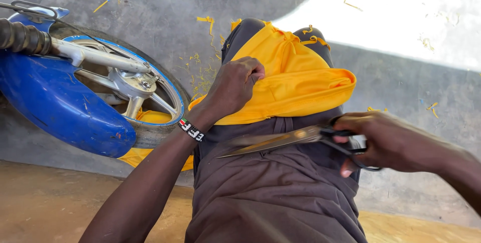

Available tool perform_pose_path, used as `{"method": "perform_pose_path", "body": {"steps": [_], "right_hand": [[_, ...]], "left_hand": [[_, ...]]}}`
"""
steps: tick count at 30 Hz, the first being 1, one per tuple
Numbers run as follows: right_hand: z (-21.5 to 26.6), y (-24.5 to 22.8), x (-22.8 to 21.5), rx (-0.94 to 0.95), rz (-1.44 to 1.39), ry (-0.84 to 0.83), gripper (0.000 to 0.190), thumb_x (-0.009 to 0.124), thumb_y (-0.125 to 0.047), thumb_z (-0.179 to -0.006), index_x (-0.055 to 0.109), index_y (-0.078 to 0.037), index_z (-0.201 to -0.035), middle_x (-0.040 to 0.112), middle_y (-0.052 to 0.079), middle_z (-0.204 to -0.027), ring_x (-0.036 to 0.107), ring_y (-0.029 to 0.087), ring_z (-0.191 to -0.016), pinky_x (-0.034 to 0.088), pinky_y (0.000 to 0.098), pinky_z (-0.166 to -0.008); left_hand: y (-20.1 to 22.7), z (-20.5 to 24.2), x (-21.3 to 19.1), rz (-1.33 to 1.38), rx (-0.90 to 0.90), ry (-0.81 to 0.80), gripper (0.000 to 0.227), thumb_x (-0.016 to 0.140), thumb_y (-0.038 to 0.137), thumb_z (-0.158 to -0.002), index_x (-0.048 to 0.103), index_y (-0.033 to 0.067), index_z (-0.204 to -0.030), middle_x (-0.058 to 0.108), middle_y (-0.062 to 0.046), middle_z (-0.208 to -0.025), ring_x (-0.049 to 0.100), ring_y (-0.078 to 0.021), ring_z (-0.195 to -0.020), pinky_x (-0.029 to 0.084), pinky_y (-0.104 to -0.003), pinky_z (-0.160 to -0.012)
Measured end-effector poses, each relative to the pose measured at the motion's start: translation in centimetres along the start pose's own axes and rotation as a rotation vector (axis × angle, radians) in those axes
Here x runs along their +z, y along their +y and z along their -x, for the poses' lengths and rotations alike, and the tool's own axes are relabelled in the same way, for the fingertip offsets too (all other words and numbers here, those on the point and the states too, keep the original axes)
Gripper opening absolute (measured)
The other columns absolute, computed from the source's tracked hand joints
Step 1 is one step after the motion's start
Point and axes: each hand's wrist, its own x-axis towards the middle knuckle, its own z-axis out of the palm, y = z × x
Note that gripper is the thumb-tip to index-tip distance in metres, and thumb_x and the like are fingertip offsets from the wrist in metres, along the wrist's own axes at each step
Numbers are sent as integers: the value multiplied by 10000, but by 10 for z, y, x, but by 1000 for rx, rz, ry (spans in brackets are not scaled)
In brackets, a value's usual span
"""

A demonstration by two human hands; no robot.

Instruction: Cutting yellow fabric into strips using large scissors while sitting on the floor

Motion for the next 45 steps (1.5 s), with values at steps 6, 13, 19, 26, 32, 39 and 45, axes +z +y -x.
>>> {"method": "perform_pose_path", "body": {"steps": [6, 13, 19, 26, 32, 39, 45], "right_hand": [[27, 51, -8, 387, 460, 300, 712, 750, -935, -508, 534, -303, -755, 626, -137, -610, 645, 96, -627, 467, 279, -652], [21, 77, 14, 458, 561, 502, 686, 598, -959, -589, 638, -335, -871, 681, -158, -636, 690, 96, -673, 461, 276, -630], [12, 82, 22, 476, 547, 458, 673, 610, -945, -607, 662, -348, -915, 696, -130, -620, 671, 132, -615, 456, 287, -602], [11, 82, 25, 389, 497, 552, 662, 662, -894, -617, 686, -320, -946, 711, -113, -671, 717, 155, -697, 466, 323, -599], [7, 80, 18, 258, 544, 605, 627, 660, -881, -670, 575, -273, -800, 598, -104, -593, 600, 139, -559, 370, 314, -554], [-5, 76, 13, 155, 532, 632, 597, 675, -809, -748, 542, -231, -816, 625, -103, -690, 610, 184, -563, 315, 358, -538], [-17, 85, 19, 137, 451, 581, 264, 669, -396, -857, 494, -216, -773, 658, -110, -696, 517, 267, -518, 295, 395, -514]], "left_hand": [[3, 1, -11, 256, -103, 72, 138, 574, 71, -943, 594, 111, -812, 600, -18, -845, 614, -101, -595, 478, -302, -679], [8, 11, 1, 77, 70, 79, 105, 587, 23, -946, 690, 31, -961, 587, -87, -969, 624, -248, -845, 483, -383, -747], [11, 12, 16, -412, 160, -95, 108, 721, 69, -882, 687, 23, -790, 576, -111, -983, 554, -315, -849, 482, -472, -684], [9, 12, 12, -345, 46, -95, 159, 568, -34, -858, 631, 73, -957, 627, -119, -918, 585, -338, -856, 485, -471, -702], [12, 11, 1, -111, -50, -50, 124, 518, -21, -894, 579, 87, -889, 666, -97, -881, 619, -322, -771, 451, -445, -676], [21, 10, -3, -124, 16, -10, 92, 588, -60, -939, 613, 29, -950, 502, -85, -1053, 619, -288, -786, 510, -439, -592], [13, 12, 1, -97, 7, 20, 100, 570, -23, -952, 620, 60, -931, 361, -99, -1058, 520, -251, -943, 509, -438, -673]]}}
